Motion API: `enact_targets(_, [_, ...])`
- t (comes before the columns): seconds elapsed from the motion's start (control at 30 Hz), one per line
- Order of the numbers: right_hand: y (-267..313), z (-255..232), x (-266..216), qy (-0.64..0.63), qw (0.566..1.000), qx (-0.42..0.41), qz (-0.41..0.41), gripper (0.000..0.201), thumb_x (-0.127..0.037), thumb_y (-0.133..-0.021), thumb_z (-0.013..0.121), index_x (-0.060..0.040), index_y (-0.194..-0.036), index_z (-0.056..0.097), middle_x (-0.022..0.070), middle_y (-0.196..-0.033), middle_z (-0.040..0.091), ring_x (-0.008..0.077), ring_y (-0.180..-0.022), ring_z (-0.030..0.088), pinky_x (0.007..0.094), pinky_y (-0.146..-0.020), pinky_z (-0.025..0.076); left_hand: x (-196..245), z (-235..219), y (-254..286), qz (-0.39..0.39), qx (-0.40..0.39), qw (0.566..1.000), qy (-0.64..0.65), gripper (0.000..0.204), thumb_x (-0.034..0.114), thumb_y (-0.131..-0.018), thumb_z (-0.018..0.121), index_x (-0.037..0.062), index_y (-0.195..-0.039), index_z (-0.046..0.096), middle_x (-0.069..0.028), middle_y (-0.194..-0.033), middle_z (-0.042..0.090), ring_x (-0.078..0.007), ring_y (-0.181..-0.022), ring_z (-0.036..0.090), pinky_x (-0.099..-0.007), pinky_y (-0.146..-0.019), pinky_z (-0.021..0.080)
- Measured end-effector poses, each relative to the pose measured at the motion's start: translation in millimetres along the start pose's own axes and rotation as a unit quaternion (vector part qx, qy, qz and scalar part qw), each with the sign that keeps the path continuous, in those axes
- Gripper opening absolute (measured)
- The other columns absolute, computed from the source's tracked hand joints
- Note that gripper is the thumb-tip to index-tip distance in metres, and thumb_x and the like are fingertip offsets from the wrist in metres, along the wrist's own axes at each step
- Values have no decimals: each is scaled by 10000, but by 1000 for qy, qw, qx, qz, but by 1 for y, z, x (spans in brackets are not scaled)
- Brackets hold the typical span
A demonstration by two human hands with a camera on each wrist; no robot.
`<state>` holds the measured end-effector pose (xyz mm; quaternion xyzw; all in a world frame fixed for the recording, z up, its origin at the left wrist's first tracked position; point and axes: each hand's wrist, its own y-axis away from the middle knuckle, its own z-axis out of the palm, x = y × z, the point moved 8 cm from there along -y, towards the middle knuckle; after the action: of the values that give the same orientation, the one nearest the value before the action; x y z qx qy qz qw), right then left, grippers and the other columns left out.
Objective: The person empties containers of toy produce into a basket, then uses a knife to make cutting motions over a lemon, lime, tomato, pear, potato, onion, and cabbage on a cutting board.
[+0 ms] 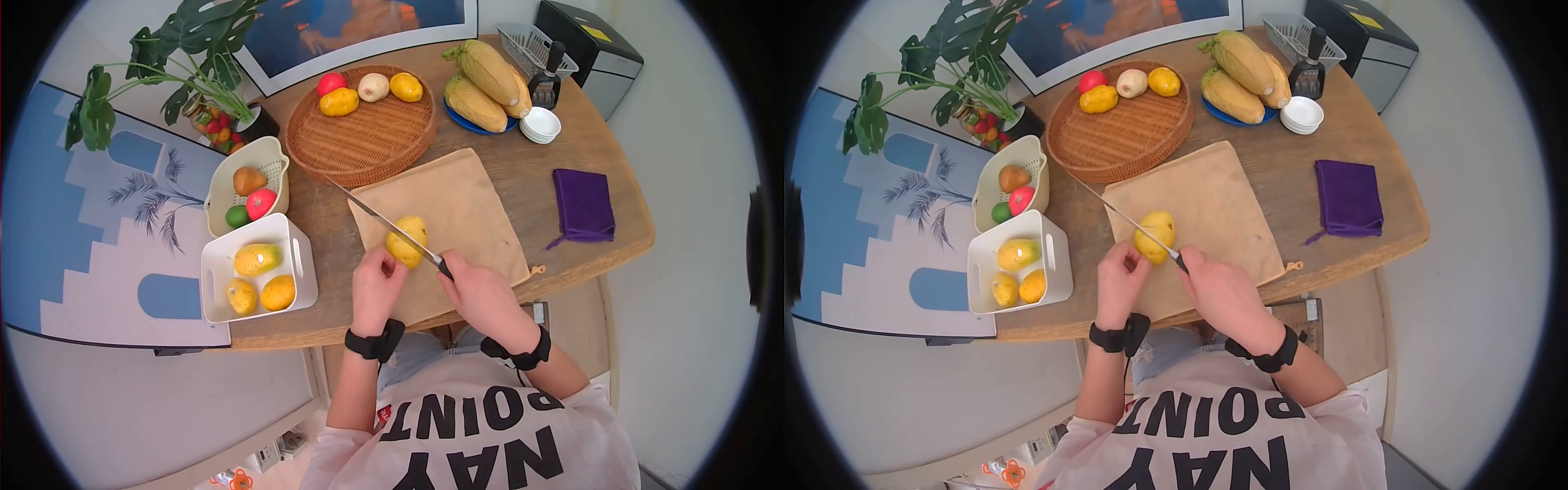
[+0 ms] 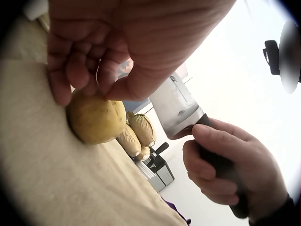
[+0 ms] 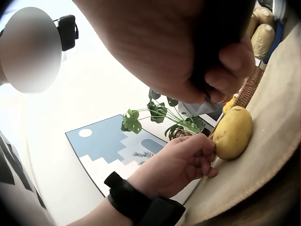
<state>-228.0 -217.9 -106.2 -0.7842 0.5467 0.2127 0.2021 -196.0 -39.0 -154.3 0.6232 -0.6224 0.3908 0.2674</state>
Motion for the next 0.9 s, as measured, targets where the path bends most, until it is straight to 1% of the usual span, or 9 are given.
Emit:
enact_targets(0.07, [0, 3, 2, 9, 1000, 3, -5, 180, -178, -998, 586, -36, -1041, 485, 183, -831, 675, 393, -713, 678, 502, -607, 526, 0, -1, -1, -3, 0, 1000, -5, 172, 71, -831, 722, -19, -802, 578, -162, -740, 604, -297, -641, 613, -387, -613, 506])
enact_targets(0.17, [0, 3, 3, 13, 1000, -4, -1, 178, -177, -995, 588, -37, -1038, 487, 181, -828, 675, 391, -708, 680, 501, -603, 526, 0, -2, -1, 5, -4, 1000, -7, 150, 55, -835, 712, -14, -796, 584, -101, -682, 580, -178, -607, 563, -323, -580, 466])
enact_targets(0.53, [6, -1, -6, -23, 1000, 5, -14, 186, -189, -988, 603, -38, -1024, 501, 178, -766, 660, 387, -723, 681, 495, -610, 527, -14, -3, 3, -12, 1, 1000, 12, 136, 56, -848, 705, 2, -803, 588, -57, -651, 570, -114, -596, 523, -296, -562, 444])
enact_targets(0.67, [6, 10, 9, -17, 1000, -16, 5, 190, -203, -995, 600, -48, -1051, 506, 184, -792, 669, 400, -744, 678, 507, -625, 522, -6, -8, 0, -9, -13, 1000, 21, 110, 45, -860, 701, 12, -851, 596, -38, -640, 552, -94, -606, 504, -285, -561, 434])
enact_targets(0.73, [6, 8, 12, -54, 998, -24, 8, 193, -209, -997, 599, -53, -1067, 510, 195, -802, 671, 412, -743, 674, 520, -628, 518, 1, -19, -3, -18, 2, 1000, 20, 81, 20, -882, 672, 14, -917, 599, -42, -719, 585, -104, -612, 524, -287, -569, 449])
enact_targets(0.77, [8, 1, 14, -74, 997, 5, 26, 193, -211, -997, 600, -54, -1070, 514, 200, -801, 670, 416, -747, 673, 526, -634, 518, 2, -24, -1, -28, 7, 999, 19, 81, 8, -893, 658, 14, -951, 601, -44, -759, 601, -108, -615, 534, -288, -573, 457])
enact_targets(0.83, [9, -18, 19, -110, 990, 66, 62, 195, -215, -996, 601, -55, -1074, 523, 210, -800, 668, 425, -755, 671, 537, -646, 518, 10, -32, 0, 7, 33, 999, -8, 226, -50, -876, 617, 24, -1089, 616, -122, -961, 648, -239, -790, 625, -343, -701, 521])
enact_targets(0.87, [7, -18, 26, -74, 993, 57, 73, 195, -215, -994, 602, -53, -1071, 525, 210, -798, 670, 425, -764, 673, 537, -652, 519, 16, -37, -3, 27, 48, 998, -21, 312, -78, -867, 597, 29, -1159, 624, -162, -1061, 672, -304, -878, 671, -371, -765, 553])
enact_targets(0.9, [5, -19, 38, -38, 994, 50, 84, 194, -214, -993, 603, -51, -1069, 528, 210, -797, 671, 425, -772, 676, 537, -657, 521, 32, -34, -6, 98, 24, 992, -79, 405, -105, -840, 585, 44, -1215, 616, -151, -1157, 642, -313, -961, 647, -391, -843, 537])
